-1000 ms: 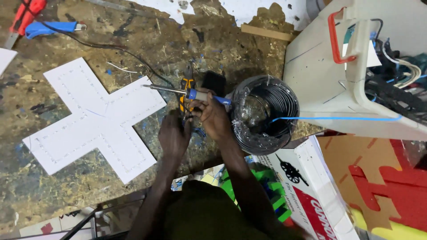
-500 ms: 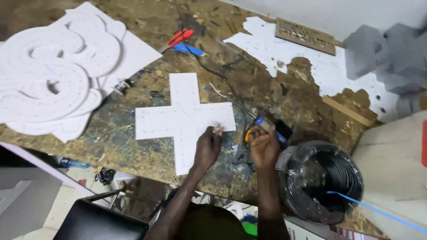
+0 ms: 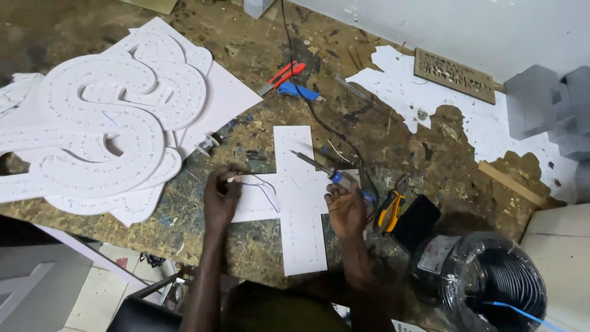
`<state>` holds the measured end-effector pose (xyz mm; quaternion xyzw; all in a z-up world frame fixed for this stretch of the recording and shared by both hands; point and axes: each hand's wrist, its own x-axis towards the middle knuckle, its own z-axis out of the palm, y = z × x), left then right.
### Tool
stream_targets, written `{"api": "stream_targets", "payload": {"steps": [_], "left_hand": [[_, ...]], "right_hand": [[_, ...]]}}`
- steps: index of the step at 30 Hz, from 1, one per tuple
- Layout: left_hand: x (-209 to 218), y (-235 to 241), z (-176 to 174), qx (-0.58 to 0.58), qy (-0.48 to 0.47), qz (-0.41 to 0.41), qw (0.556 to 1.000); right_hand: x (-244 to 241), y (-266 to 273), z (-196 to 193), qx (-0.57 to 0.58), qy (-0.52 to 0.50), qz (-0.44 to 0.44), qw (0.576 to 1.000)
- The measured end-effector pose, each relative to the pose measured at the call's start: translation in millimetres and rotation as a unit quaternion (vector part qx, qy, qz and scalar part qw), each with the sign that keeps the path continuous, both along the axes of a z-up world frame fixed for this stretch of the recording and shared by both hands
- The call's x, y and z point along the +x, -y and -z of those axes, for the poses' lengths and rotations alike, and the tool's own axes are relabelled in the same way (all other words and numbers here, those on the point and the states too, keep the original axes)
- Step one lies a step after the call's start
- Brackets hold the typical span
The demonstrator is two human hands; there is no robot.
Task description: Soldering electrical connections and LEDs onto a sign component at a workbench.
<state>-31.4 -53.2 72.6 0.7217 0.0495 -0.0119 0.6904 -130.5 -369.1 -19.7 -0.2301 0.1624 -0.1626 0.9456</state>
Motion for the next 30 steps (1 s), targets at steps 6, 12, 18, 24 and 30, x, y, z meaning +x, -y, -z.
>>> {"api": "stream_targets", "payload": {"steps": [6,12,18,24,30], "left_hand": [[16.1,-33.2,3.9,0.230,0.190,-0.028,0.954],[9.1,-1.4,40.6,0.237,0.376,0.132,0.886],[46.0,17.4,102.5,0.333,0.375,0.309,0.808],[47.1,7.1,95.0,0.302,0.334,0.277,0.849],[40.3,11.3,90.3,0.296,0.242,0.239,0.893]], "right_hand": [[17.7,-19.7,52.5,-0.004,-0.016,0.007,1.000],[24.0,-26.7,35.2,0.045,-0.022,0.037,0.998],[22.3,-35.0,43.2,0.019,-0.005,0.072,0.997],[29.1,-42.6,20.0,-0.022,-0.018,0.071,0.997],[32.1,-46.7,29.1,-0.088,-0.012,0.061,0.994]]}}
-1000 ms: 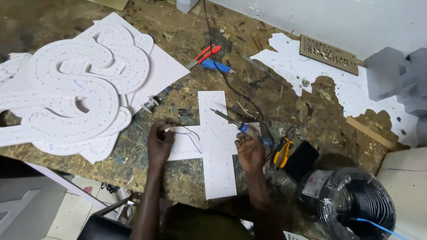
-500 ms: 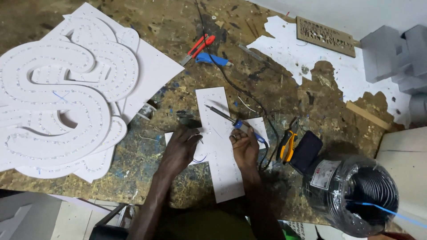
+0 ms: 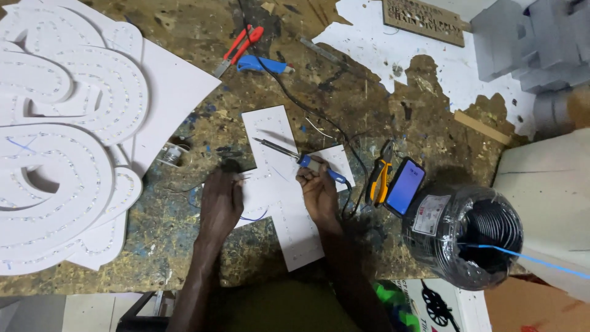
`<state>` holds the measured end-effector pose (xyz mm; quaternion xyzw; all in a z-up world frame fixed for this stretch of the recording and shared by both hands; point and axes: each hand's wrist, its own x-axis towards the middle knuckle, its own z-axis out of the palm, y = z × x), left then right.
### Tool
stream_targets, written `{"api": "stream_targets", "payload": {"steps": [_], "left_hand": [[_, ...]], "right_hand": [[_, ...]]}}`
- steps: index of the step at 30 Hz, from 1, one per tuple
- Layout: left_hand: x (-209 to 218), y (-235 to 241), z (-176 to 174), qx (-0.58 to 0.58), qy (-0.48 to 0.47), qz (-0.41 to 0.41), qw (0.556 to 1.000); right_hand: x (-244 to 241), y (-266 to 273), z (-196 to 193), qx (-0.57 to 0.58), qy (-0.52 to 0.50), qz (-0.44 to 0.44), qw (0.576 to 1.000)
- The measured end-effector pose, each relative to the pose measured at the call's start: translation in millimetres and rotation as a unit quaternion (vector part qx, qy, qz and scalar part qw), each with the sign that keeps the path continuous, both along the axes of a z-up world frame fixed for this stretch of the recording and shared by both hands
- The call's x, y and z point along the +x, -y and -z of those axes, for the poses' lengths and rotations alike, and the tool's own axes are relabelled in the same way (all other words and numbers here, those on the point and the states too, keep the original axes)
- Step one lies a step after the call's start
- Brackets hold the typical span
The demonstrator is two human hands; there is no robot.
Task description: Soldering electrical connections and LEDs onto a sign component at a workbench.
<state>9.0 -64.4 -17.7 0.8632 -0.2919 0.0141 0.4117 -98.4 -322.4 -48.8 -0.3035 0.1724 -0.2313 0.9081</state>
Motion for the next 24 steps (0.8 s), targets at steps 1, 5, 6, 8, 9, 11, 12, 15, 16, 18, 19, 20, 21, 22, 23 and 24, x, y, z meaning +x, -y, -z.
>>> {"api": "stream_targets", "payload": {"steps": [1,5,6,8,9,11,12,15,16,18,19,20,21,22,23,24], "left_hand": [[1.0,-0.8,1.9,-0.002,-0.001,0.004,1.000],[-0.1,-0.8,-0.1,-0.022,0.023,0.012,0.999],[-1.8,-1.6,-3.6,-0.022,0.027,0.008,0.999],[-5.8,4.1,-21.6,-0.041,0.035,0.014,0.998],[-7.8,6.0,-30.6,-0.058,0.044,0.007,0.997],[-13.7,5.2,-20.3,-0.059,0.048,-0.004,0.997],[-16.0,3.1,-14.8,-0.056,0.051,-0.020,0.997],[-24.3,2.1,-14.6,-0.057,0.068,-0.038,0.995],[-24.5,1.6,-8.6,-0.058,0.069,-0.036,0.995],[-25.1,0.2,2.7,-0.063,0.081,-0.050,0.993],[-22.5,0.6,7.9,-0.064,0.082,-0.050,0.993],[-20.9,-1.5,13.4,-0.072,0.069,-0.047,0.994],[-19.0,-3.7,18.8,-0.081,0.057,-0.044,0.994],[-20.8,-5.6,13.3,-0.080,0.059,-0.045,0.994],[-22.2,-7.4,7.8,-0.078,0.042,-0.037,0.995],[-23.7,-8.1,2.8,-0.077,0.026,-0.029,0.996]], "right_hand": [[1.1,1.3,6.5,-0.002,-0.001,0.004,1.000],[1.3,3.0,23.0,0.000,0.014,0.012,1.000],[1.3,1.6,25.0,0.002,0.019,0.006,1.000],[0.3,2.8,26.8,-0.010,0.020,0.007,1.000],[1.9,3.5,27.6,-0.019,0.021,-0.004,1.000],[1.4,3.0,16.8,-0.027,0.023,-0.009,0.999],[2.5,1.1,12.4,-0.032,0.024,-0.020,0.999],[2.9,4.9,21.6,-0.036,0.026,-0.031,0.999],[2.3,6.2,24.1,-0.036,0.027,-0.029,0.999],[1.8,8.8,28.4,-0.031,0.033,-0.044,0.998],[2.0,8.5,23.6,-0.031,0.034,-0.044,0.998],[1.7,5.9,19.9,-0.015,0.024,-0.038,0.999],[1.8,3.3,16.2,0.000,0.014,-0.031,0.999],[0.8,4.8,17.3,0.001,0.016,-0.033,0.999],[0.4,6.4,18.3,-0.004,0.010,-0.041,0.999],[-0.5,9.1,19.4,-0.010,0.004,-0.048,0.999]]}}
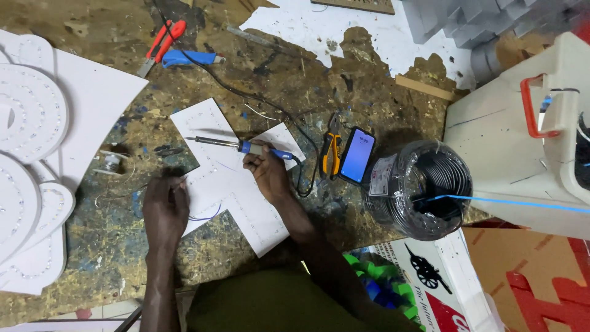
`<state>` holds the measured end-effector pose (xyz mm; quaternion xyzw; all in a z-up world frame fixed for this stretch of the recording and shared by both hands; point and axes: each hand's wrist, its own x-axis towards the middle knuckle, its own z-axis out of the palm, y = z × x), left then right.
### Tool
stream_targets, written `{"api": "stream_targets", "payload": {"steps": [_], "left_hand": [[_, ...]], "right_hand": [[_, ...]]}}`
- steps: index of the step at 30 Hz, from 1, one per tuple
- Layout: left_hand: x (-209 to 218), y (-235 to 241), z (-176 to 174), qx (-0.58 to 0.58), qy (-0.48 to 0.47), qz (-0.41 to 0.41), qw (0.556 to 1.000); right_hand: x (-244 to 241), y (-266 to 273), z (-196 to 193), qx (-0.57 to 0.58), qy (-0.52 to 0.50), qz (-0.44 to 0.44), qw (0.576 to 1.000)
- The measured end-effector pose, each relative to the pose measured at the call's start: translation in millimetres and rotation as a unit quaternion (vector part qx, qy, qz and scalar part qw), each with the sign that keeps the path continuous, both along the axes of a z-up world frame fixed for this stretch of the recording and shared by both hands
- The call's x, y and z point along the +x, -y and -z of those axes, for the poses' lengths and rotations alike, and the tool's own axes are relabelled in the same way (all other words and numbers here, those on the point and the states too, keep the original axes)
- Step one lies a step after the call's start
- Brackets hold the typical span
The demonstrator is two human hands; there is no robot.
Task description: Soldering electrical connections and LEDs onto a sign component at a workbench.
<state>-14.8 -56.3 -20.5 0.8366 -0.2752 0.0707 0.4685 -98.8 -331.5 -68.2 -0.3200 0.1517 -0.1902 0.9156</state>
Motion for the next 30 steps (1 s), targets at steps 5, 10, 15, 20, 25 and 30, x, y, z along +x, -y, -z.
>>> {"api": "stream_targets", "payload": {"steps": [5,10,15,20,25,30], "left_hand": [[-0.3,-5.9,-14.6,0.066,0.003,0.030,0.997],[-5.8,-15.2,-64.5,0.064,-0.007,0.005,0.998],[-7.2,-23.3,-10.0,0.052,-0.012,-0.023,0.998],[-12.1,-11.6,-6.8,0.045,-0.018,-0.019,0.999],[-8.1,-8.8,-3.5,0.042,-0.007,0.004,0.999],[-1.9,-9.4,-5.0,0.065,-0.021,0.016,0.998]], "right_hand": [[-0.9,6.7,0.9,-0.003,-0.004,-0.012,1.000],[0.2,-0.1,-5.0,0.037,-0.009,-0.017,0.999],[-3.6,-4.9,-7.0,-0.021,-0.029,0.010,0.999],[3.8,-9.9,-6.5,-0.074,-0.054,0.058,0.994],[2.3,2.9,39.9,-0.180,-0.097,0.134,0.970],[-5.5,-0.2,14.6,-0.259,-0.127,0.175,0.942]]}}
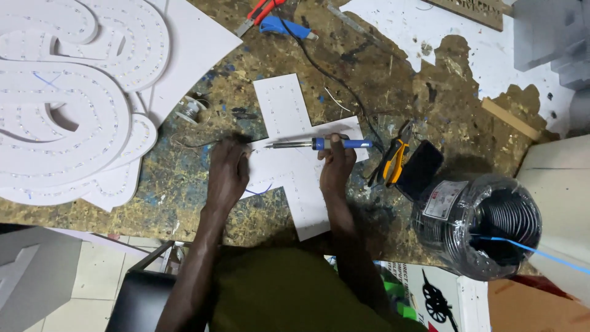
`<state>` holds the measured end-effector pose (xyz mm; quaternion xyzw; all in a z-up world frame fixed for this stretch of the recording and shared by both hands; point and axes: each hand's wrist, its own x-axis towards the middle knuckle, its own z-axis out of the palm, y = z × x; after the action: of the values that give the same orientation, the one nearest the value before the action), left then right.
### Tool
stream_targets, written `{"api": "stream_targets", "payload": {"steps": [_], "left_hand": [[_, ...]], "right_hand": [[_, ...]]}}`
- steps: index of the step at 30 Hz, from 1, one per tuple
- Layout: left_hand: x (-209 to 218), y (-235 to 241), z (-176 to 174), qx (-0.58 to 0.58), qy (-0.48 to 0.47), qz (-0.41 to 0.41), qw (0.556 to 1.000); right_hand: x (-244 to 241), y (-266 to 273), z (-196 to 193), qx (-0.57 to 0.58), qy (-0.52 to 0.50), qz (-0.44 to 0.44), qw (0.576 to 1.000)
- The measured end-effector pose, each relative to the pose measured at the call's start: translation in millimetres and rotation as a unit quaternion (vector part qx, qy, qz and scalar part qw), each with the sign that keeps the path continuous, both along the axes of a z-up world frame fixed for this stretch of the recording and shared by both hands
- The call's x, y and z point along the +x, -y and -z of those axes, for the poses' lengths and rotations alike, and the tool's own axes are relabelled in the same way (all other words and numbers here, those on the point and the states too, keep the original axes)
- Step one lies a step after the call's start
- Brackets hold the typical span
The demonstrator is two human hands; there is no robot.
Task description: Soldering electrical connections and LEDs onto a sign component at a workbench.
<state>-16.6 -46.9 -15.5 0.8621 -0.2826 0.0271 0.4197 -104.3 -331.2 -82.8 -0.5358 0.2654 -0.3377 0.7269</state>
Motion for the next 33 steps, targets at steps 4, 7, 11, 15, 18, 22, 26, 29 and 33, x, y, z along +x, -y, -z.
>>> {"api": "stream_targets", "payload": {"steps": [4,7,11,15,18,22,26,29,33], "left_hand": [[2.5,0.4,11.9,-0.026,0.026,0.008,0.999],[5.4,1.2,27.1,-0.010,0.054,-0.004,0.998],[5.1,3.9,17.6,-0.033,0.054,-0.003,0.998],[1.0,7.1,-16.1,-0.048,0.073,-0.020,0.996],[-3.5,3.7,2.7,-0.019,0.086,-0.046,0.995],[-1.6,7.9,-7.3,-0.011,0.109,-0.042,0.993],[-4.6,10.1,3.9,-0.021,0.095,-0.054,0.994],[2.0,7.6,37.0,-0.035,0.113,-0.069,0.991],[-2.1,1.7,39.8,-0.043,0.109,-0.105,0.988]], "right_hand": [[-4.4,-8.7,-8.6,0.020,0.008,-0.002,1.000],[-1.3,-13.9,-18.0,0.029,0.021,-0.002,0.999],[-1.4,-15.0,-25.0,0.019,0.031,-0.015,0.999],[-5.8,-12.4,-33.2,0.036,0.073,-0.030,0.996],[-16.6,-4.1,-7.3,0.068,0.082,-0.003,0.994],[-36.9,1.8,-16.3,0.076,0.090,0.037,0.992],[-48.9,0.0,-41.0,0.068,0.053,0.122,0.989],[-51.5,-9.8,-65.4,0.100,0.054,0.177,0.978],[-55.1,-10.1,-60.3,0.174,0.078,0.182,0.965]]}}
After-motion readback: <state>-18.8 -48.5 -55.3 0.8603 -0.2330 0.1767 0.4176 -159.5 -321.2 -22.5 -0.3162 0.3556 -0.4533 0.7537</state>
